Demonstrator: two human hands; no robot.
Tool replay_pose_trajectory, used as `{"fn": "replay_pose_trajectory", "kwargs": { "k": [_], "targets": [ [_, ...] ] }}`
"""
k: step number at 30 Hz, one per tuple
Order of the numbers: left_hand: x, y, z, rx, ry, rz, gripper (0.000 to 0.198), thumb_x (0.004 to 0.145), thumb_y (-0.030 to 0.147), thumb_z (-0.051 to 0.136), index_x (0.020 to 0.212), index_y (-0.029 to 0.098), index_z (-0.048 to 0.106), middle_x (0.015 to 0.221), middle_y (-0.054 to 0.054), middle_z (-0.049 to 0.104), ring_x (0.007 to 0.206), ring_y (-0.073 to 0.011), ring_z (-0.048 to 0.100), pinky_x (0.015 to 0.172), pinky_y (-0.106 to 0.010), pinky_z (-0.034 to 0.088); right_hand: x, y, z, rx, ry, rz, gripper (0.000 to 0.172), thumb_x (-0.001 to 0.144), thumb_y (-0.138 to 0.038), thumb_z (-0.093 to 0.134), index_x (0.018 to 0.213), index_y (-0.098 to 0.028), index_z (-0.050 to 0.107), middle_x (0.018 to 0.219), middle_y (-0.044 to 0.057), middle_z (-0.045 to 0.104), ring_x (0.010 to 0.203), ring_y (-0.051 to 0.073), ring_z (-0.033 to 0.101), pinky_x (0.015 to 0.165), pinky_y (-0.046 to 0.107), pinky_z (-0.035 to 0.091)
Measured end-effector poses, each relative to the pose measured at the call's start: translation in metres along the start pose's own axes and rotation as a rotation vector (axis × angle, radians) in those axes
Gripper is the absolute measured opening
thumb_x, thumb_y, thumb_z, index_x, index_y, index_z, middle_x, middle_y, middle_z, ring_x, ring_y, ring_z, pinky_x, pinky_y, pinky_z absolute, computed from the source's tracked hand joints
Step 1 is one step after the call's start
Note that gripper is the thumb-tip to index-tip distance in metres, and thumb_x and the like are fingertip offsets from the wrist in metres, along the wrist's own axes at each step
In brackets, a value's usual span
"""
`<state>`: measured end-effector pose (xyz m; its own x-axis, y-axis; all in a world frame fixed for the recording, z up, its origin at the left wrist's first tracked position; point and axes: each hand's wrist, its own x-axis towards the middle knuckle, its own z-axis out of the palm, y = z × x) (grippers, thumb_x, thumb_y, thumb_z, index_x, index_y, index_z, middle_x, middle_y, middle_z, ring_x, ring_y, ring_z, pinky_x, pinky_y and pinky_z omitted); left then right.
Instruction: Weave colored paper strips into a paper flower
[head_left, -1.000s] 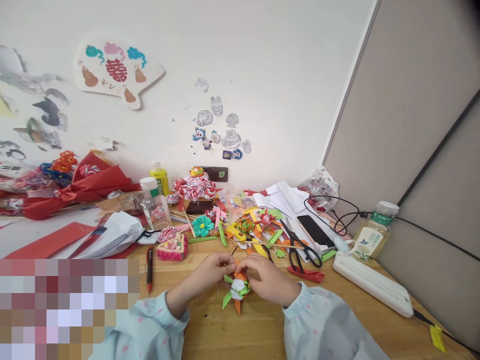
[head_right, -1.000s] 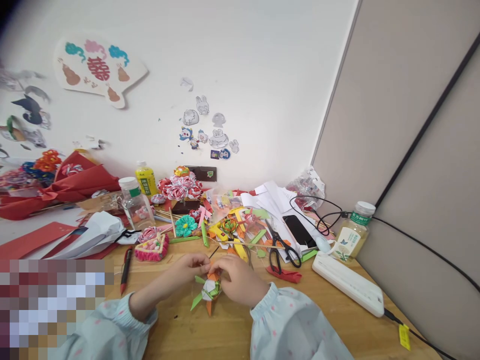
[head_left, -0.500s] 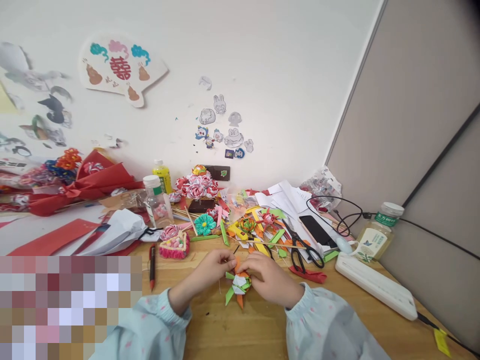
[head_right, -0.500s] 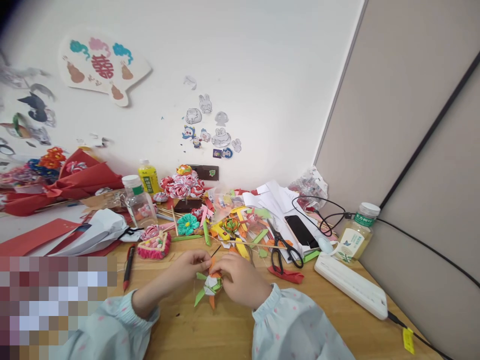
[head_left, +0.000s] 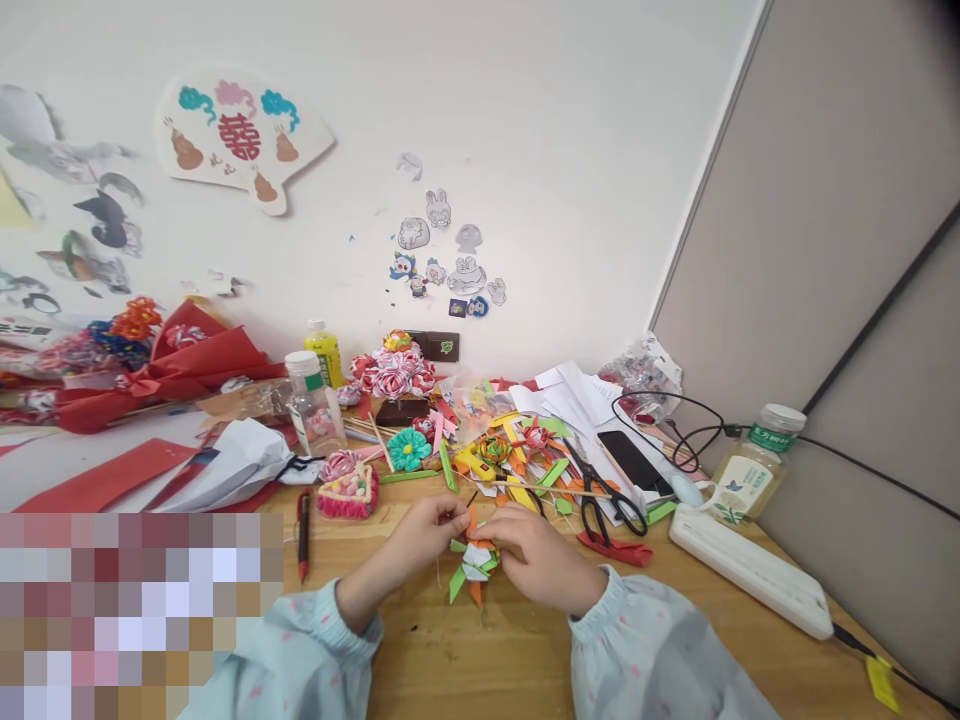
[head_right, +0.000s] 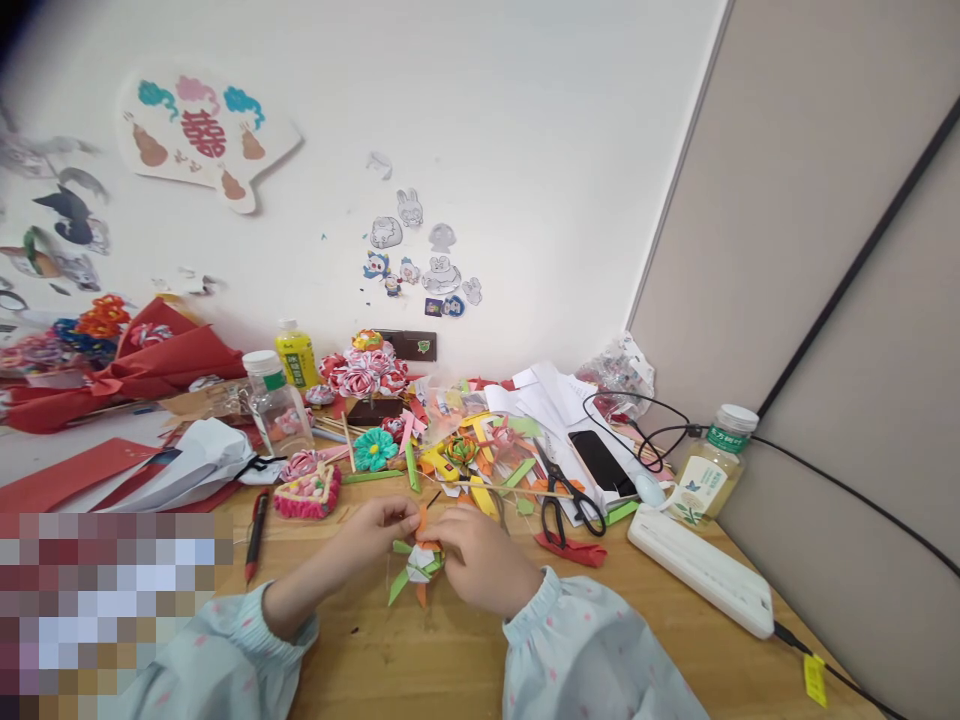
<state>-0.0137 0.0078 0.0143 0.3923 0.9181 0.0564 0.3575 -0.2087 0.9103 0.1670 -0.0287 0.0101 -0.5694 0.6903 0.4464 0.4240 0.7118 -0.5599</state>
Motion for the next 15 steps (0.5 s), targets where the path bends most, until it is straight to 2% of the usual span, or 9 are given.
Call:
{"fn": "replay_pose_trajectory", "kwargs": {
  "k": [4,9,12,15],
  "targets": [
    [0.002,-0.002,-0.002,-0.062,0.032,0.006,0.032,0.066,0.048,0.058,0.061,0.016,0.056,0.058,0.002,0.055,0.058,-0.0156,0.052,0.057,-0.026,0.042,-0.001,0.001,0.001,0.031,0.056,0.089,0.06,0.064,0.003,0.041,0.117,-0.022,0.056,0.108,0.006,0.062,0.1,0.019,0.053,0.09,0.036,0.041],
    [0.003,0.001,-0.007,-0.134,0.07,0.065,0.034,0.067,0.05,0.059,0.062,0.016,0.056,0.061,0.001,0.057,0.063,-0.0158,0.054,0.063,-0.028,0.045,0.0,0.003,0.0,0.078,0.119,0.058,0.061,0.064,0.004,0.042,0.116,-0.024,0.057,0.114,0.003,0.06,0.107,0.019,0.05,0.096,0.038,0.037],
    [0.003,0.002,-0.008,-0.18,0.086,0.095,0.033,0.071,0.049,0.057,0.072,0.016,0.059,0.07,0.0,0.061,0.071,-0.0168,0.057,0.07,-0.029,0.046,0.001,0.008,-0.002,0.088,0.296,0.106,0.053,0.07,0.0,0.043,0.115,-0.023,0.056,0.115,0.005,0.058,0.109,0.019,0.049,0.098,0.04,0.036],
    [0.002,0.002,-0.008,-0.213,0.077,0.106,0.032,0.072,0.048,0.059,0.077,0.016,0.061,0.075,-0.001,0.064,0.075,-0.0173,0.059,0.073,-0.029,0.047,0.002,0.018,-0.004,0.189,0.469,0.232,0.033,0.079,-0.01,0.045,0.107,-0.02,0.058,0.109,0.007,0.06,0.102,0.02,0.054,0.092,0.039,0.041]
  ]
}}
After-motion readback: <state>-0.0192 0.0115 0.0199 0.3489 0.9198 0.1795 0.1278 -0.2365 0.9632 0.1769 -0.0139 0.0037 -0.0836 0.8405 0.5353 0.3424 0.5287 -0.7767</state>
